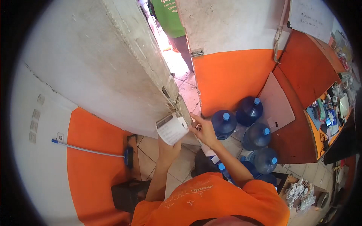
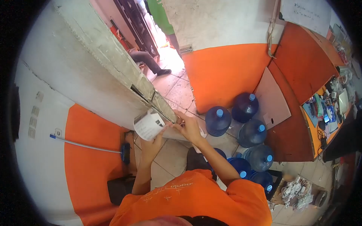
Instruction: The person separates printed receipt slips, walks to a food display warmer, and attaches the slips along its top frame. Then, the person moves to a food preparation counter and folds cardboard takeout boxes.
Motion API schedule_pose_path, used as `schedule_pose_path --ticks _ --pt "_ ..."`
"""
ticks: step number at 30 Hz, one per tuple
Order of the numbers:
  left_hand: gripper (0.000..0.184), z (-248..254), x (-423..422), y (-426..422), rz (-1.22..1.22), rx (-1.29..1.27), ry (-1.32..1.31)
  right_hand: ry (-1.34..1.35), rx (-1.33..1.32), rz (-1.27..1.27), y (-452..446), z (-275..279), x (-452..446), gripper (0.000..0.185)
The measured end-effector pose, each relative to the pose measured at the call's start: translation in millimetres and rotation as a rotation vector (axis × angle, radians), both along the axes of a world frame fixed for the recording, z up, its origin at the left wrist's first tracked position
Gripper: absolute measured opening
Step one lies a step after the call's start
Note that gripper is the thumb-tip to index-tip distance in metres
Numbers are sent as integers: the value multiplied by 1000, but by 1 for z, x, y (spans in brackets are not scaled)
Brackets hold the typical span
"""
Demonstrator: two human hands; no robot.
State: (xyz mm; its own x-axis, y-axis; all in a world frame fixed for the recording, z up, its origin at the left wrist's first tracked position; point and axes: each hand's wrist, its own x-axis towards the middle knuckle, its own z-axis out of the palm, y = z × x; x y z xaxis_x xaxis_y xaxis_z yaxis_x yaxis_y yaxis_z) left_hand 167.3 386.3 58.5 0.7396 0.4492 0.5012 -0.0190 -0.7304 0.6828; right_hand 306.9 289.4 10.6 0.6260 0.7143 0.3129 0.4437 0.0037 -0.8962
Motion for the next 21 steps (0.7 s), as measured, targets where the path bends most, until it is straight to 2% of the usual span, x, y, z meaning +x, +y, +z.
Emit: schedule_pose_path --ticks 2,4,5,7,8,10,12,13,17,19,21 --pt "25 -4 1 1 -6 57 -8 74 -6 -12 -1 2 -5 50" --pt "20 -1 5 0 -106 -176 -40 158 -13 -22 -1 5 -7 48" --pt "20 5 8 2 -109 -174 -39 155 -3 -39 -3 7 -6 44" --pt "16 20 17 8 -264 -277 3 153 10 -66 -4 2 1 40" --pt "16 21 21 12 -276 -273 2 228 -6 -79 -1 -11 11 38" --pt "14 22 31 22 -367 -478 -49 298 -15 -110 12 -27 32 39" --pt "15 18 44 36 -422 -501 -45 471 224 -24 24 -29 64 39" --pt "15 17 54 42 -464 -529 -39 573 229 -8 29 -23 77 40" --pt "15 17 93 70 -486 -409 22 526 116 -149 70 -13 135 43" --pt "16 17 114 84 -467 -366 65 396 -110 -266 95 -10 167 51" --pt "17 13 138 100 -477 -367 58 353 -103 -366 115 3 187 52"
